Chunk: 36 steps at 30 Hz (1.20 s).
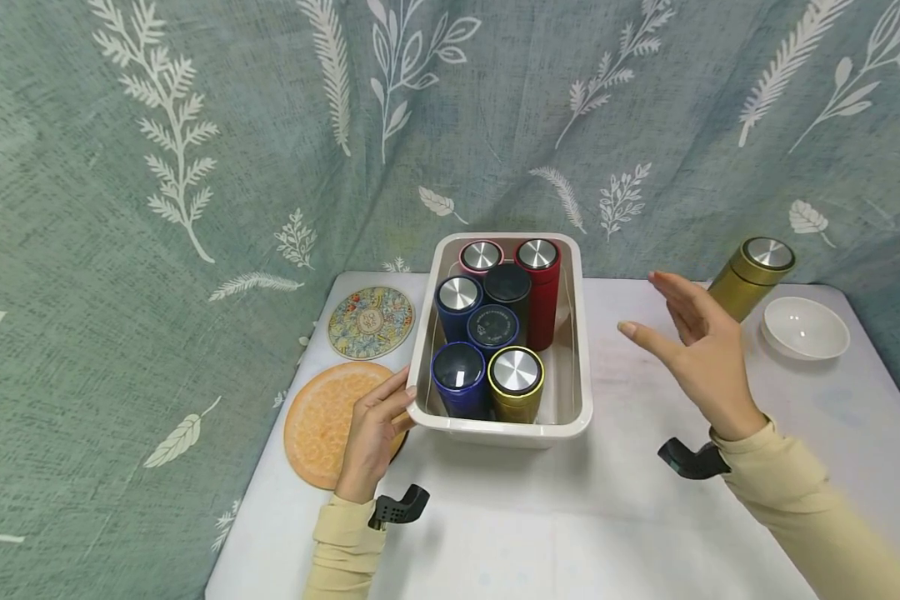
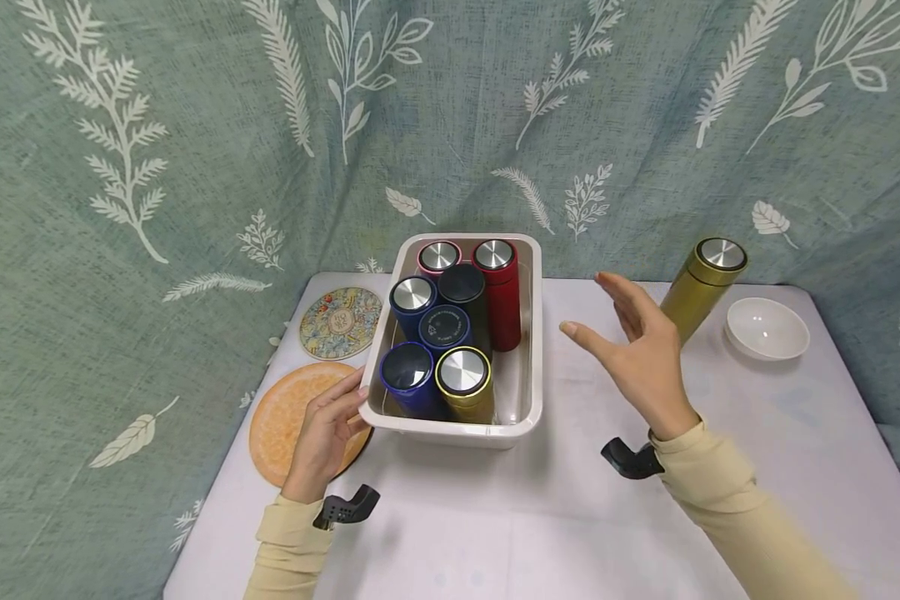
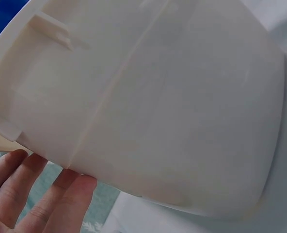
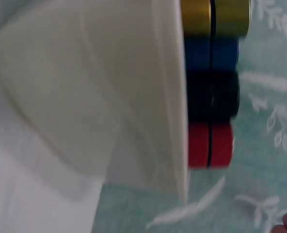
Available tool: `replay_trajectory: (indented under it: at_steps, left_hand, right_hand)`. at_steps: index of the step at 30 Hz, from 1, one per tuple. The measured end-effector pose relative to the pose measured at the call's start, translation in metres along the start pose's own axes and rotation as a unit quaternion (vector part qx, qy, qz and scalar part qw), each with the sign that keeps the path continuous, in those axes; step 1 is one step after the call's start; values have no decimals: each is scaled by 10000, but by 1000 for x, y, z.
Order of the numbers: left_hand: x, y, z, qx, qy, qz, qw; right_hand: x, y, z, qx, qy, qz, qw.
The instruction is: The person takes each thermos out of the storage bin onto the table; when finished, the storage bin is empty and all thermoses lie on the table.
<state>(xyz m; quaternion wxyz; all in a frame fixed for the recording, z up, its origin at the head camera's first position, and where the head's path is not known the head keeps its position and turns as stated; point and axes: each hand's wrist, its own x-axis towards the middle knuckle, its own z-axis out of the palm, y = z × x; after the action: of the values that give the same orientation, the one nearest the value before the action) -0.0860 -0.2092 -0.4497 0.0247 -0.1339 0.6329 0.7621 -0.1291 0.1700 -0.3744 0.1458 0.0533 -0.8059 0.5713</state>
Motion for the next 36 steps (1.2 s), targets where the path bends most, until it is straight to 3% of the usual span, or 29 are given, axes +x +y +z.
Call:
replay_trajectory:
  at_steps: [8, 16, 22, 27, 36]
  left_hand:
    - [0, 0, 0, -90, -31, 12, 10000]
    - [0, 1, 1, -70, 4, -6, 10000]
    - [0, 1, 1, -96, 6, -59, 9999]
    - [1, 0, 0, -109, 50, -117, 9999]
    - [2, 0, -1, -104, 18, -100, 9999]
  right_hand:
    - [-25, -11, 28, 411, -1068, 138, 9933]
    - [-38, -7, 48, 530, -1663, 38, 9847]
    - [-42, -7, 62, 497, -1970, 115, 9791]
    - [-44, -6, 78, 818, -2155, 181, 9729]
    - [-45, -6, 97, 1015, -2133, 203, 9715]
